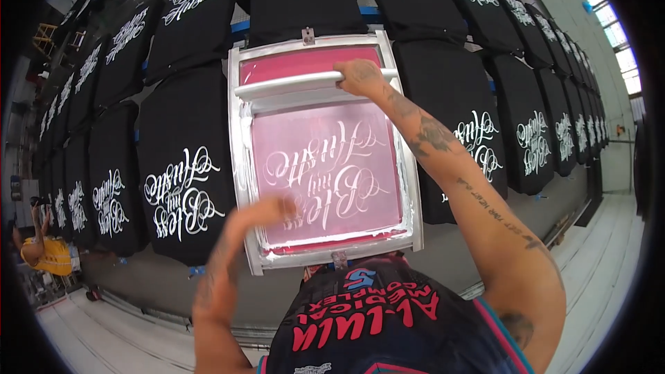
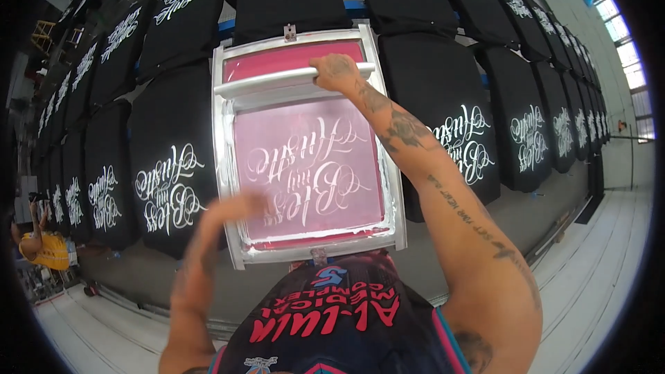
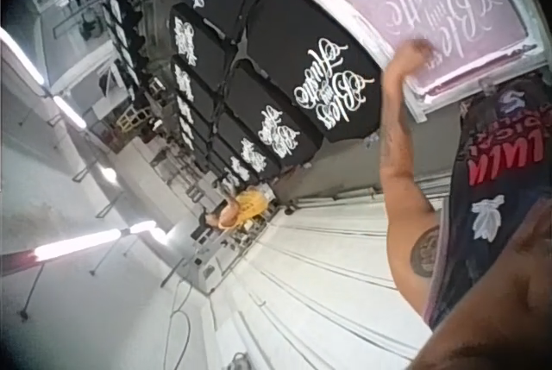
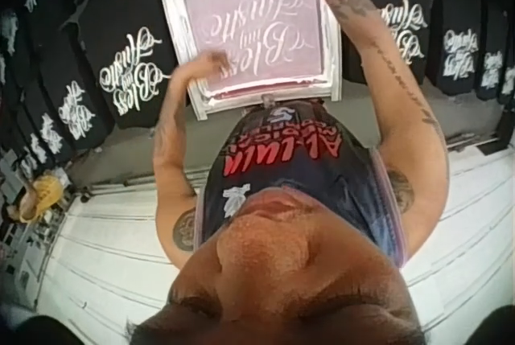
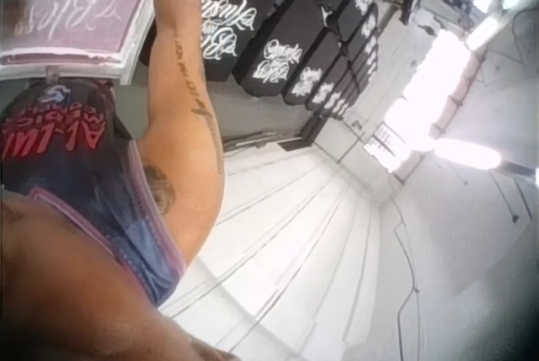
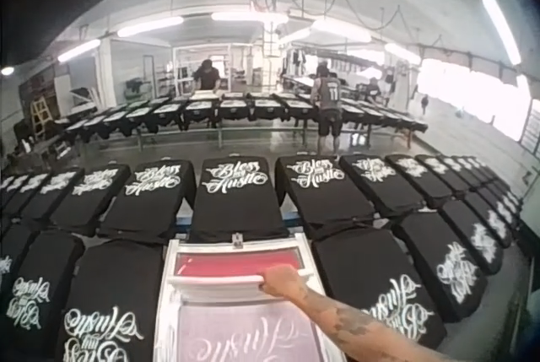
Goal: The person is preparing a screen printing frame with white ink and then applying it to a series of black t-shirts.
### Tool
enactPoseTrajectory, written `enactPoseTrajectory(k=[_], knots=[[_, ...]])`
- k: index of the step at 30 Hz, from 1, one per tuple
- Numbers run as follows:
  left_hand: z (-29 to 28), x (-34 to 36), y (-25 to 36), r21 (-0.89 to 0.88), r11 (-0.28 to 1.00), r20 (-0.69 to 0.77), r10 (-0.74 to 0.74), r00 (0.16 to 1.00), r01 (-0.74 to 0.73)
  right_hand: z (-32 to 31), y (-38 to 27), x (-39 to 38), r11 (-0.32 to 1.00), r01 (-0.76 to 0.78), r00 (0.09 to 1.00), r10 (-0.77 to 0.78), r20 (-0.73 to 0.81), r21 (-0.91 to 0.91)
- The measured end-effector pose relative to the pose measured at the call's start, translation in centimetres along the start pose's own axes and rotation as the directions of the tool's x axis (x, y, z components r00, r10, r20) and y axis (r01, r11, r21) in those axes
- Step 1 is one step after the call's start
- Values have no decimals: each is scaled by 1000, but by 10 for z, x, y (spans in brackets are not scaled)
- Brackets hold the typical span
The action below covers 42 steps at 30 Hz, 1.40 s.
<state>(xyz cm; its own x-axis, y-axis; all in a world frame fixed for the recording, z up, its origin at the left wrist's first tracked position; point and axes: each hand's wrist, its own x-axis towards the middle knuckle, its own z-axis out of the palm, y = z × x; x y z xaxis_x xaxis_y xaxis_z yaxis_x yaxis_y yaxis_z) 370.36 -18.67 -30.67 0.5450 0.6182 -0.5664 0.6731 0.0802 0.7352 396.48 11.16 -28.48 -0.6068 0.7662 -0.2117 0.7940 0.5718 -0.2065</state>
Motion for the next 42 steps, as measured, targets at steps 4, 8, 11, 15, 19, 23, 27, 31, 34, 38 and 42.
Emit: enactPoseTrajectory(k=[4,8,11,15,19,23,27,31,34,38,42], knots=[[216,-38,20,-657,579,384,-293,875,483,0,-4,-3,994,109,992,-110,-67,-29],[313,-14,43,-696,696,-232,-450,862,176,-11,10,62,986,104,982,-81,173,-128],[336,-4,62,-706,709,-517,-516,683,0,-9,14,80,982,185,975,-179,135,-36],[340,-9,75,-941,305,-324,-684,653,-148,-3,8,59,981,187,981,-189,45,50],[344,-14,68,-938,317,-314,-614,724,-138,1,-6,40,981,193,979,-194,59,15],[342,-15,48,-883,447,-387,-514,766,-147,19,-24,11,993,113,990,-110,84,-30],[332,-12,24,-801,581,-375,-302,876,-143,41,-47,-45,992,122,992,-123,-35,-26],[321,-9,8,-754,645,-288,-155,945,-125,68,-79,-137,984,177,984,-177,13,13],[313,-8,4,-770,630,-215,-108,971,-100,100,-121,-234,989,146,986,-142,-87,36],[303,-9,7,-749,662,-107,-110,988,-7,128,-186,-352,991,128,981,-133,-141,-44],[282,-18,20,-583,808,-81,-161,984,85,115,-203,-365,994,101,973,-90,-213,44]])
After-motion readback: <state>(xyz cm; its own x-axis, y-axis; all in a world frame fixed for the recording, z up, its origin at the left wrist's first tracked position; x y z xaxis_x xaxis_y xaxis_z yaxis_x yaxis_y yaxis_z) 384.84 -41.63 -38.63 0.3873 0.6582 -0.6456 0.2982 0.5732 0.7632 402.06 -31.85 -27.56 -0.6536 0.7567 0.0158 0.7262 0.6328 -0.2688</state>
